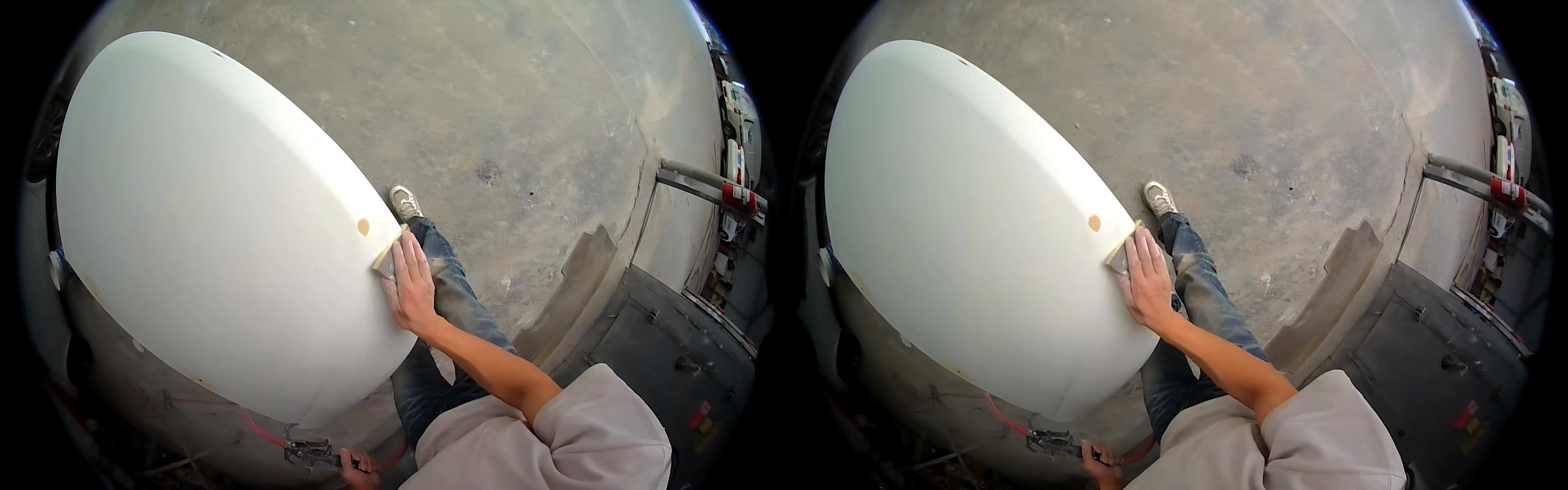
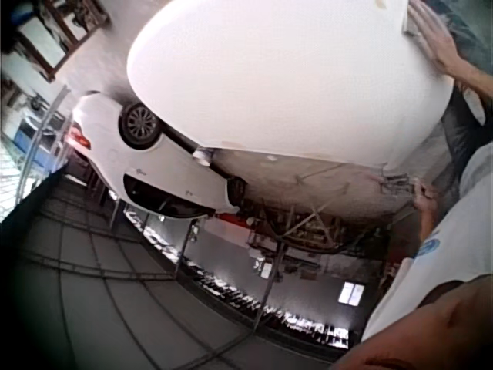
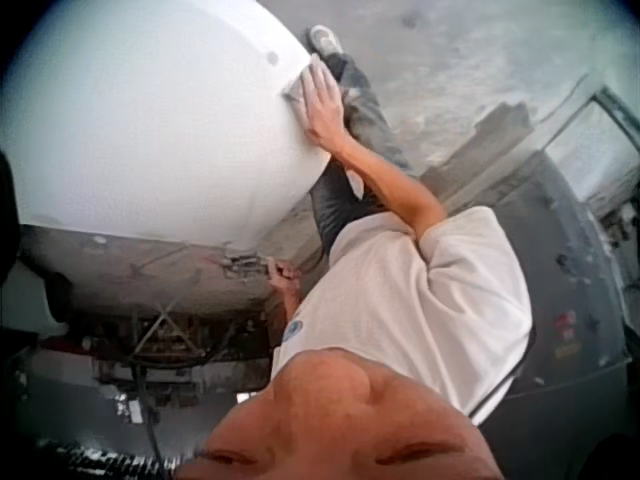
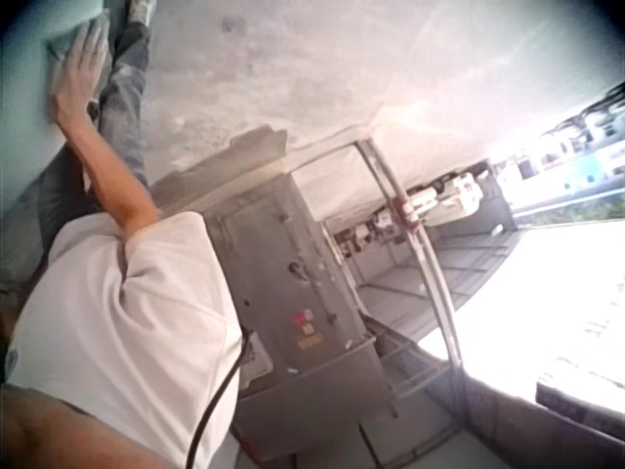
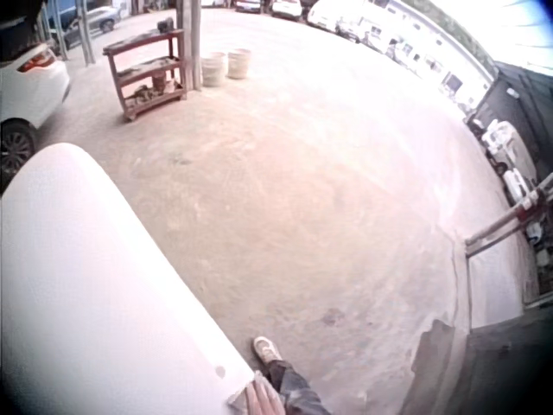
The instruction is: The person sands the surface of a white car door and a detached white car hood using a sanding block. They move between the car and the hood, applying consistent pressure to smooth the surfaces in a workshop environment.
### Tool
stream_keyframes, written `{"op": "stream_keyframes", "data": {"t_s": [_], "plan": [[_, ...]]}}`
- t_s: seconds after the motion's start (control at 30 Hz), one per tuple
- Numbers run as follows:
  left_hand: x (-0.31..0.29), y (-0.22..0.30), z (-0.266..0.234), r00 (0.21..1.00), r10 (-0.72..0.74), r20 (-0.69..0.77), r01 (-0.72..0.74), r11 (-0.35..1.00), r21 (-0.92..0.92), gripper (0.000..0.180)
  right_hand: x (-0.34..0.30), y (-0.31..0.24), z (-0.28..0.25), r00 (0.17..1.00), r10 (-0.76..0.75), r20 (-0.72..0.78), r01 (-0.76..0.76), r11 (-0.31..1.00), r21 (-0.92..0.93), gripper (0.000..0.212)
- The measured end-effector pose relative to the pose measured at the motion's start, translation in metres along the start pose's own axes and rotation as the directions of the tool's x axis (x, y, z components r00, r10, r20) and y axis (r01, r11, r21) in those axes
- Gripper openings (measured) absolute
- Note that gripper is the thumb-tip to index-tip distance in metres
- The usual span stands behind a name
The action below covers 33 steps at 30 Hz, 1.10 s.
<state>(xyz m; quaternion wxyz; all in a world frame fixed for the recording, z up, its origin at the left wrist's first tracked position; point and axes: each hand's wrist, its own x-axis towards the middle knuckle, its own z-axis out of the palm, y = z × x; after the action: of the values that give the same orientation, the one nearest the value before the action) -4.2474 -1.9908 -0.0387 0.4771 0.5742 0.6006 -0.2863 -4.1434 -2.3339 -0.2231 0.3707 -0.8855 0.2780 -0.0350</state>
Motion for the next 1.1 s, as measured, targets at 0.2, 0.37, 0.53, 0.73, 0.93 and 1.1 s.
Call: {"op": "stream_keyframes", "data": {"t_s": [0.2, 0.37, 0.53, 0.73, 0.93, 1.1], "plan": [[-0.007, -0.02, 0.031, 0.977, -0.215, 0.003, 0.212, 0.959, -0.185, 0.038, 0.149, -0.052, 0.008, 0.999, 0.029, -0.043, -0.029, 1.0, -0.01, 0.062], [-0.029, -0.042, 0.068, 0.983, -0.043, 0.179, 0.089, 0.963, -0.256, 0.038, 0.306, -0.098, 0.031, 0.946, -0.307, -0.1, 0.307, 0.951, -0.013, 0.057], [-0.05, -0.049, 0.096, 0.977, 0.055, 0.208, -0.012, 0.98, -0.2, 0.043, 0.31, -0.097, 0.028, 0.843, -0.538, -0.013, 0.534, 0.84, -0.094, 0.053], [-0.054, -0.042, 0.127, 0.971, 0.069, 0.228, -0.012, 0.97, -0.244, 0.043, 0.079, 0.007, -0.029, 0.667, -0.557, 0.495, 0.686, 0.718, -0.116, 0.058], [-0.045, -0.071, 0.128, 0.981, 0.096, 0.169, -0.03, 0.935, -0.354, 0.042, 0.127, -0.002, -0.045, 0.572, -0.59, 0.571, 0.743, 0.667, -0.054, 0.06], [-0.057, -0.069, 0.161, 0.968, 0.139, 0.211, -0.021, 0.876, -0.482, 0.044, 0.251, -0.079, -0.024, 0.58, -0.644, 0.499, 0.761, 0.647, -0.051, 0.061]]}}
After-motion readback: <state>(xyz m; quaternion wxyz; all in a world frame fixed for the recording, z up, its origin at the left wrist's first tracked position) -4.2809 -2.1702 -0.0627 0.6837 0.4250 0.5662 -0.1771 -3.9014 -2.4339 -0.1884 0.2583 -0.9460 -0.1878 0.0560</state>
